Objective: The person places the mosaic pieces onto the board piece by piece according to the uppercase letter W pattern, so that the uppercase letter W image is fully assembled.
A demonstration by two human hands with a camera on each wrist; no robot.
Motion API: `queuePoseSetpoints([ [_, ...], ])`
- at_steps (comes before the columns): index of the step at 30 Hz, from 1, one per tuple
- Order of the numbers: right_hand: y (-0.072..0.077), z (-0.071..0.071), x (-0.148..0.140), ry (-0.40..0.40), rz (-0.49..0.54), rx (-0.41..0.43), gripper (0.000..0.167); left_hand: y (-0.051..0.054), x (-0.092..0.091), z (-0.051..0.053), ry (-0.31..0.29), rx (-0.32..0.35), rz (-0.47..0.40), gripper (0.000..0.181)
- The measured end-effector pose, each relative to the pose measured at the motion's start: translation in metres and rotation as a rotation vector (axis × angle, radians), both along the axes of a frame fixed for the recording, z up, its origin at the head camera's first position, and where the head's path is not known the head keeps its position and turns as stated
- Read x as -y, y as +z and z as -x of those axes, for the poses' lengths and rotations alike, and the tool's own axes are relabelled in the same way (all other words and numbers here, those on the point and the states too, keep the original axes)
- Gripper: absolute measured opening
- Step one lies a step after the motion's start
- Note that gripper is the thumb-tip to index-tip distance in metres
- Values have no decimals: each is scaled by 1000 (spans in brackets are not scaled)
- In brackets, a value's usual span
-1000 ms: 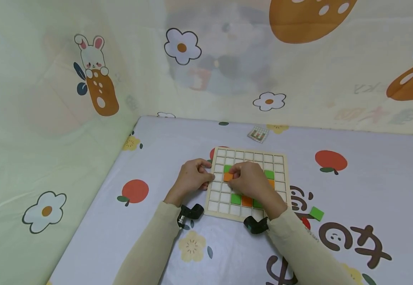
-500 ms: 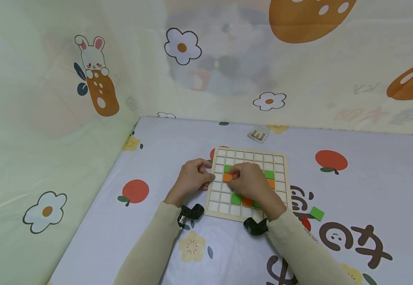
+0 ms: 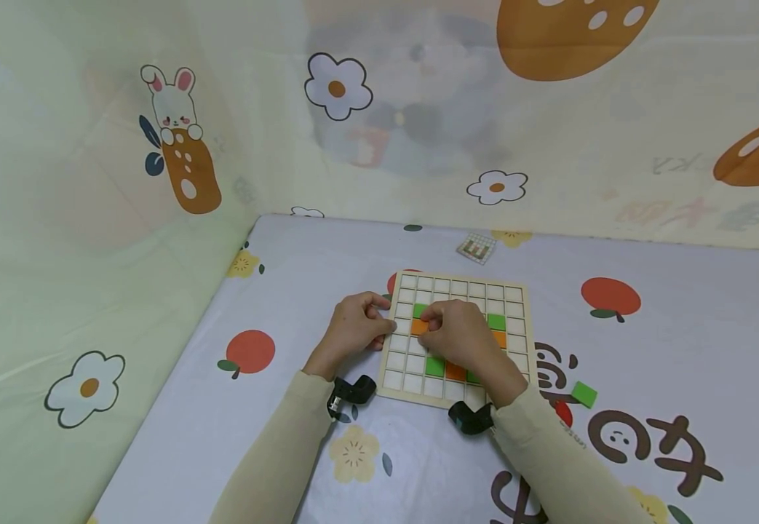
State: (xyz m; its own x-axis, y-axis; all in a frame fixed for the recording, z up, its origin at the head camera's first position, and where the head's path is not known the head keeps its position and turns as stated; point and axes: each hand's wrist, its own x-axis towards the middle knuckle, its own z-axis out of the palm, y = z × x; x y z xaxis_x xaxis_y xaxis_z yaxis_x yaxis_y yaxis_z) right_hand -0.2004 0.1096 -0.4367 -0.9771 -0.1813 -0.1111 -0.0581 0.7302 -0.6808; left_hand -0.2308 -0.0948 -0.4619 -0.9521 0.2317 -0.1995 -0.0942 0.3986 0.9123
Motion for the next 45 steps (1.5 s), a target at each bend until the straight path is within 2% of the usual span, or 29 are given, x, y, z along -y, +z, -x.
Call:
queuePoseSetpoints([
  [9,0,-1,-1,-3,13,3,25,0,0,0,-2,-6,-3,29],
  [24,-1,-5,-2,36,13,-38,28,-1,0,1,-1,-1,-4,28],
  [33,-1,-8,-5,24,27,-59,38,-1,1,0,-2,0,-3,29],
  [45,6,-21,-16,-10,-4,-136,51,-1,0,0,2,-10,4,29],
])
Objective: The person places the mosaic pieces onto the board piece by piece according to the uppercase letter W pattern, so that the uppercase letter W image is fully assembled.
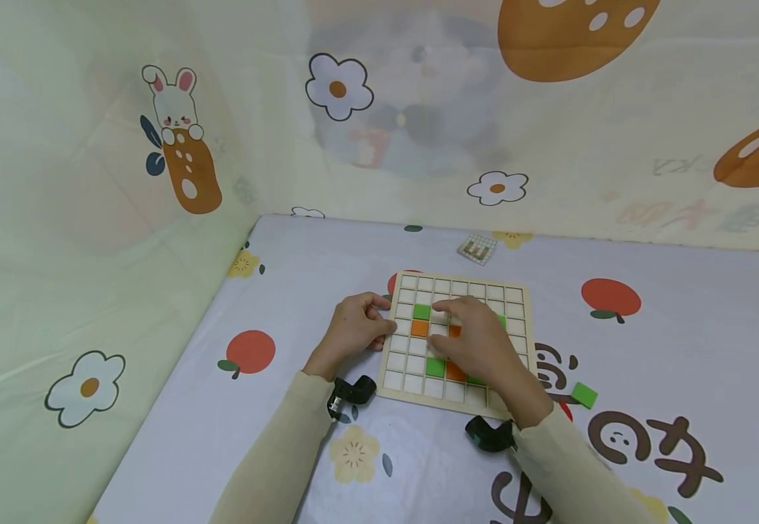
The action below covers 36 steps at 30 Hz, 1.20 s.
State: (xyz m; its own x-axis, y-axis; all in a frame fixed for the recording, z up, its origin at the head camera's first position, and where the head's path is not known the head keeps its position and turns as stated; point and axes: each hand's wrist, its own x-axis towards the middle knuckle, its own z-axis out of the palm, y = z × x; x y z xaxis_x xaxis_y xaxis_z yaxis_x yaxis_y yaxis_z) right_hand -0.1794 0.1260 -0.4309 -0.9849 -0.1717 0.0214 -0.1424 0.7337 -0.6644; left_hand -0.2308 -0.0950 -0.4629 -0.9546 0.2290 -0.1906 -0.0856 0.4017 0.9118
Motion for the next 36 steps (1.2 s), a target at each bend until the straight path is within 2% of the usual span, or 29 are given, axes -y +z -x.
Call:
queuePoseSetpoints([
  [6,-2,-6,-11,-25,-50,-28,61,1,-1,0,3,7,-13,30],
  [10,1,-12,-20,-52,-59,-17,70,2,-1,-1,2,17,-34,31],
  [16,3,-21,-37,-72,-27,20,82,2,-2,-1,12,13,-20,30],
  [23,6,-35,-62,-124,-56,37,88,3,-2,-1,15,15,-15,29],
  [30,-2,-52,-91,-179,-52,-11,88,3,-1,-1,9,20,-21,30],
  [36,-9,-63,-111,-238,-94,-61,90,2,-1,-2,9,14,-20,30],
])
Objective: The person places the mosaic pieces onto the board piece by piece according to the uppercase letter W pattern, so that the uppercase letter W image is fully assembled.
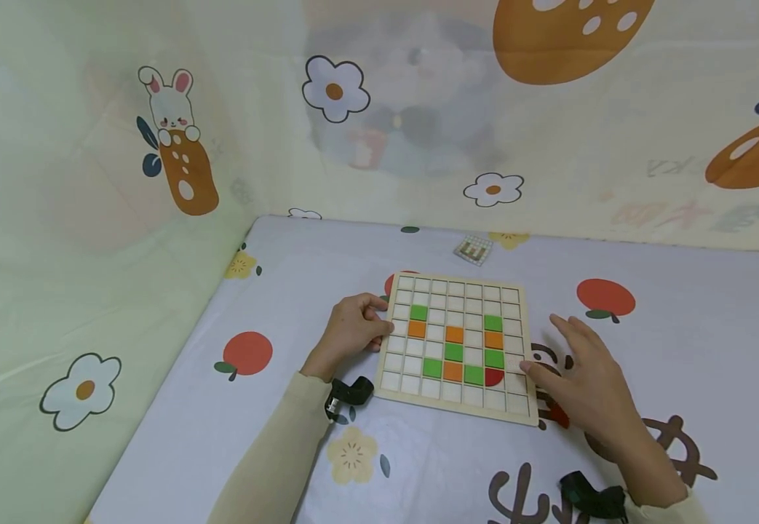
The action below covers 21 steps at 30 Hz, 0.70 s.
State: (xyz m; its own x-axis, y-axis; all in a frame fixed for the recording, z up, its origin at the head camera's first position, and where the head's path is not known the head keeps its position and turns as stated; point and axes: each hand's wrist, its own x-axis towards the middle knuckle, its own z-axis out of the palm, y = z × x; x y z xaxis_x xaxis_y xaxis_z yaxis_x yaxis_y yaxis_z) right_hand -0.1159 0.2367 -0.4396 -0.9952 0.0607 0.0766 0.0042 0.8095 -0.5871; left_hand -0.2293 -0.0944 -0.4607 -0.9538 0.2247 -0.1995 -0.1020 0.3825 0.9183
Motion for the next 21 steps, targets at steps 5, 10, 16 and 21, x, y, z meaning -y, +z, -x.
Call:
queuePoseSetpoints([
  [5,-1,-10,-15,-38,-8,3,90,0,0,0,3,3,-4,29],
  [10,0,-19,-25,-68,6,16,88,0,0,0,3,2,-2,29],
  [16,-5,-30,-35,-77,0,8,77,0,0,0,1,-3,1,29],
  [21,-7,-33,-38,-80,-21,41,63,-2,0,0,-2,-11,-6,28],
])
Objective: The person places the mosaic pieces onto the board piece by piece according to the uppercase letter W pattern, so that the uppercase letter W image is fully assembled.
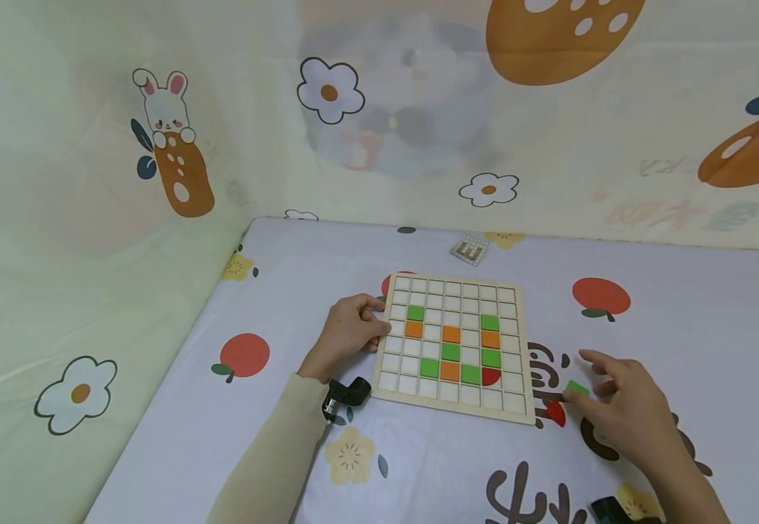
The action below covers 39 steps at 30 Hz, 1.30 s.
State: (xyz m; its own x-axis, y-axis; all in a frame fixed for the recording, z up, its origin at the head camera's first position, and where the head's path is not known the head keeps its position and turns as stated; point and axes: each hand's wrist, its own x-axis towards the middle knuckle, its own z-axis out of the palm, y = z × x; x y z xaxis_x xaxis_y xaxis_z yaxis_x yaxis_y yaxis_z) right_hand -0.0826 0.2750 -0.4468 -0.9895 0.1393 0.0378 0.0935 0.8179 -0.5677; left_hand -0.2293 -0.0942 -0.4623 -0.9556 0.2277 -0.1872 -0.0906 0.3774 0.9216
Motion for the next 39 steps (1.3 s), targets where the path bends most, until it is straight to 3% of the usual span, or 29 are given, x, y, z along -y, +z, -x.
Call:
queuePoseSetpoints([
  [7,1,1,0,-8,-49,98,54,-2,1,1,-3,-2,1,29],
  [19,-1,-1,0,-10,-66,125,26,1,0,-2,-1,21,-7,28],
  [31,1,-2,-3,2,22,120,23,0,1,-1,3,22,-9,28],
  [39,4,2,-4,30,122,211,33,1,0,0,6,17,5,29],
])
